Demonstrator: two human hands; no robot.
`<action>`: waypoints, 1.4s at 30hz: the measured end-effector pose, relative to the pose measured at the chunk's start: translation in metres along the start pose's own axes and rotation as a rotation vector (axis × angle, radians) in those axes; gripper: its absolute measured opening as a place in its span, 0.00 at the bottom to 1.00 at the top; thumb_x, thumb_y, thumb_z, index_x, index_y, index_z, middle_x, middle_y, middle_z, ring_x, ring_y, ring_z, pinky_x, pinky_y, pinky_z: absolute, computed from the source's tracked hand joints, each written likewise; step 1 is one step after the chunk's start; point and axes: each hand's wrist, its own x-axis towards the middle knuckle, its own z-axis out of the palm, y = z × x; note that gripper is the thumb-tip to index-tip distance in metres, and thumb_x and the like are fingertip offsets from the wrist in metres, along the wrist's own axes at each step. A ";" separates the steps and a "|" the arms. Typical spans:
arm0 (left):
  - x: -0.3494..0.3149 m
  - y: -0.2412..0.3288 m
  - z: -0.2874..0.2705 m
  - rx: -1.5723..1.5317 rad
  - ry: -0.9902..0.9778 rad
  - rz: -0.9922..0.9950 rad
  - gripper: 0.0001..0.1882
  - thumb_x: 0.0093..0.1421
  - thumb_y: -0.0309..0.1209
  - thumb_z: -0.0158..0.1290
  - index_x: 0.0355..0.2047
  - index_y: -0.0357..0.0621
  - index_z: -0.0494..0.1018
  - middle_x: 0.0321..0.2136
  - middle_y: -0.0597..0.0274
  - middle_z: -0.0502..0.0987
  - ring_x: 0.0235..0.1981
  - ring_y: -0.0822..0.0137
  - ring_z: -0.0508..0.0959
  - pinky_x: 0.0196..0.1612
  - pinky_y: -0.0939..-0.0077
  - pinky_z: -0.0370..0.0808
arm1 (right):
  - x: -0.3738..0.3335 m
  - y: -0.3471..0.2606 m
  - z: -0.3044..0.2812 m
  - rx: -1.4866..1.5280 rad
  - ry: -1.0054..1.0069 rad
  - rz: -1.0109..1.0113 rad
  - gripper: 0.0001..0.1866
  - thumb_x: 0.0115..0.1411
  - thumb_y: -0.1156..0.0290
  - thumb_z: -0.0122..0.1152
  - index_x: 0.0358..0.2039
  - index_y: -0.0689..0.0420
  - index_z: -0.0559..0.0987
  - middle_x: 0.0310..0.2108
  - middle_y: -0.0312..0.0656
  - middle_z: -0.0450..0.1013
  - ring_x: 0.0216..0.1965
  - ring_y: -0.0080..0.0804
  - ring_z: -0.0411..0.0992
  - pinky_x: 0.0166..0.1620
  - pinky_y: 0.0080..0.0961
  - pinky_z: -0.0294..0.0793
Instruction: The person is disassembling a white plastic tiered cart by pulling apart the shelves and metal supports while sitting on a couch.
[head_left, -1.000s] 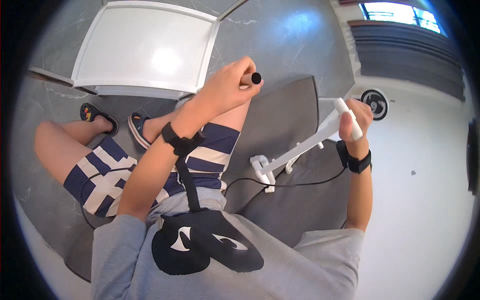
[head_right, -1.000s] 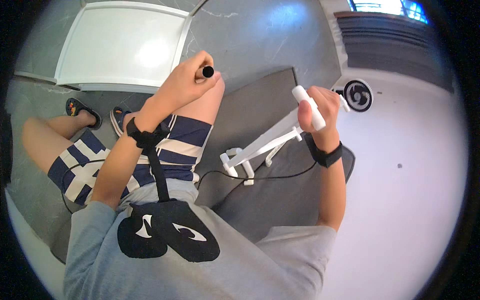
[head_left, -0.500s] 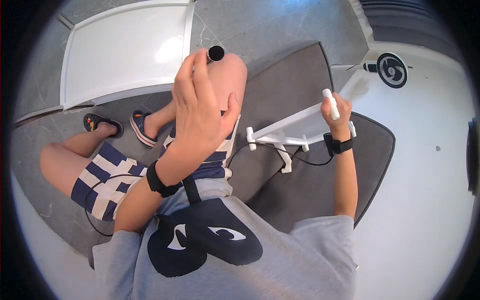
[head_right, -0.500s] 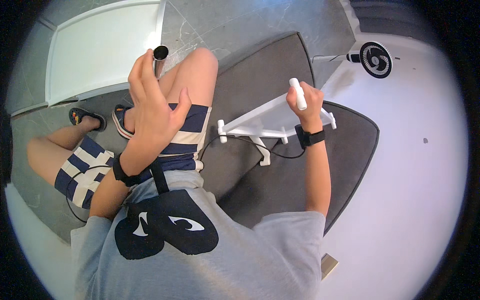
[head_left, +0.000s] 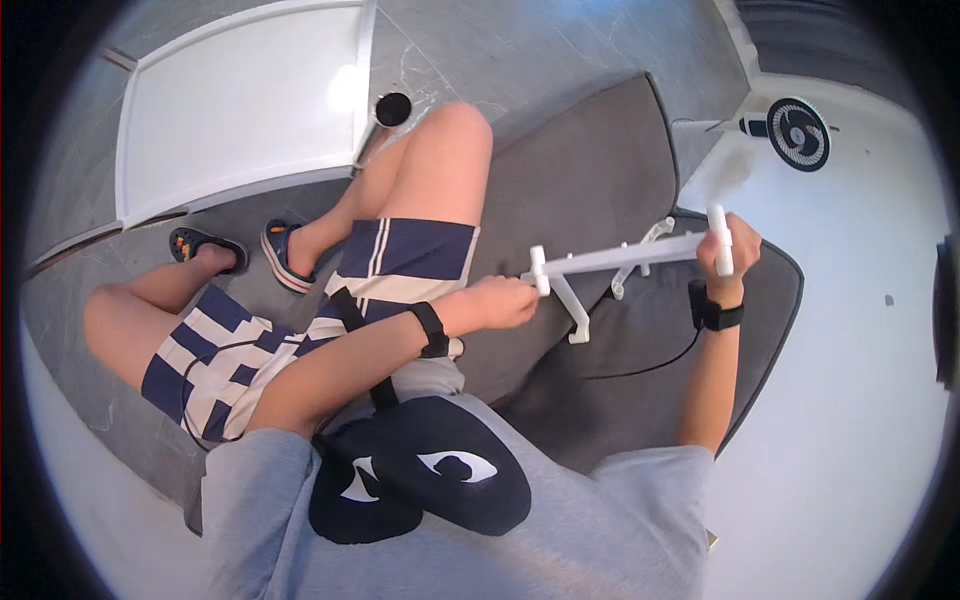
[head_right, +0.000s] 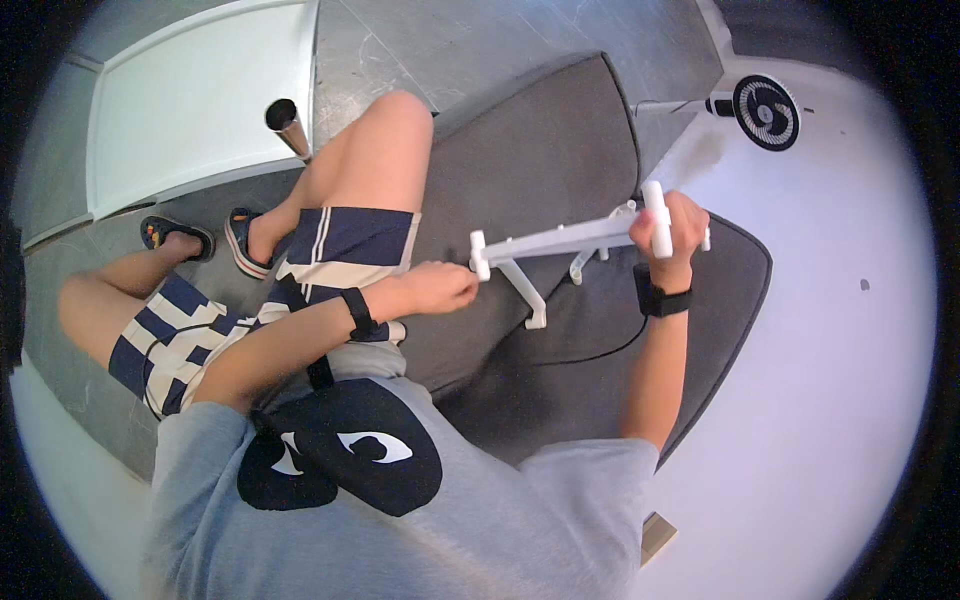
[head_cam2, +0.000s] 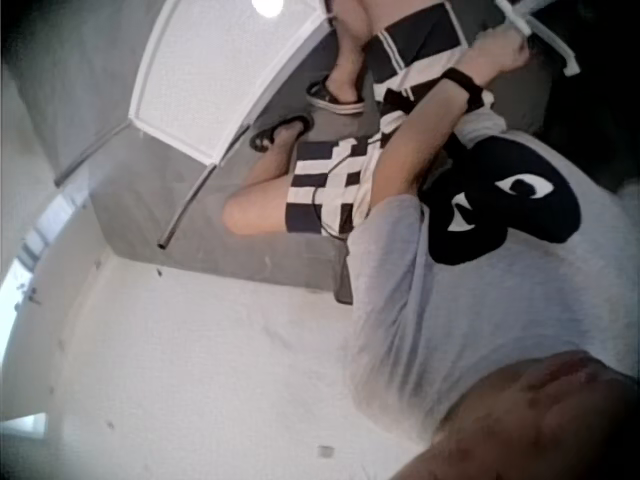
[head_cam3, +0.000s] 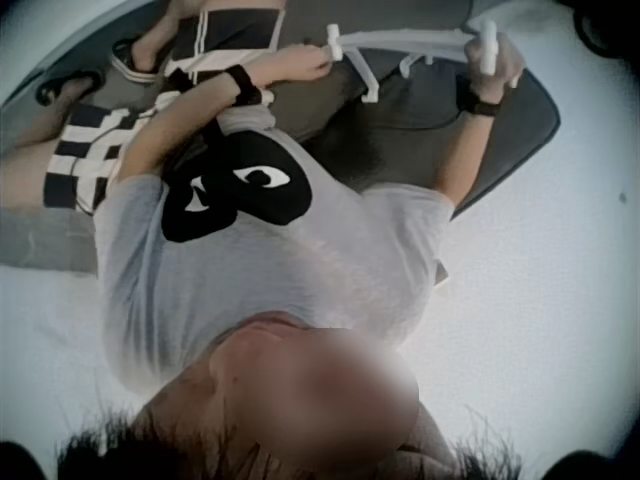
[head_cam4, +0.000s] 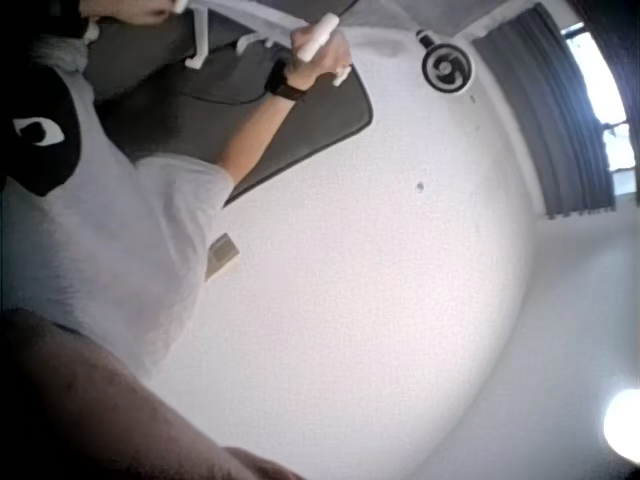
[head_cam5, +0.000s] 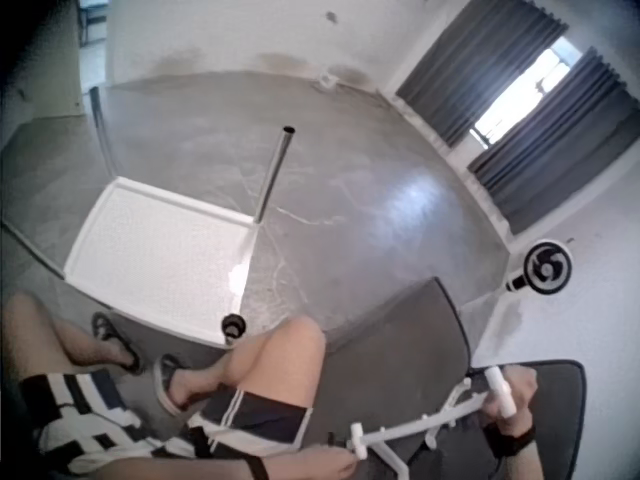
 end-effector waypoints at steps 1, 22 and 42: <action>-0.003 0.005 0.011 -0.004 -0.004 -0.001 0.15 0.58 0.39 0.51 0.38 0.41 0.74 0.35 0.52 0.79 0.40 0.51 0.79 0.41 0.54 0.75 | 0.006 -0.001 0.000 0.001 -0.069 -0.049 0.20 0.53 0.63 0.58 0.12 0.58 0.62 0.10 0.41 0.56 0.10 0.36 0.58 0.17 0.30 0.57; -0.134 0.040 -0.129 0.173 0.212 -0.048 0.10 0.59 0.33 0.51 0.35 0.39 0.71 0.32 0.50 0.77 0.38 0.51 0.77 0.41 0.59 0.72 | -0.198 -0.069 0.196 0.107 -0.395 0.849 0.27 0.55 0.60 0.60 0.52 0.61 0.70 0.53 0.56 0.66 0.54 0.54 0.65 0.57 0.45 0.63; -0.095 0.068 -0.120 0.319 0.071 -0.010 0.09 0.60 0.34 0.51 0.36 0.41 0.72 0.30 0.52 0.78 0.35 0.50 0.77 0.39 0.59 0.71 | -0.282 -0.135 0.163 0.034 0.113 1.699 0.17 0.59 0.61 0.57 0.40 0.63 0.76 0.38 0.56 0.75 0.42 0.47 0.75 0.44 0.37 0.71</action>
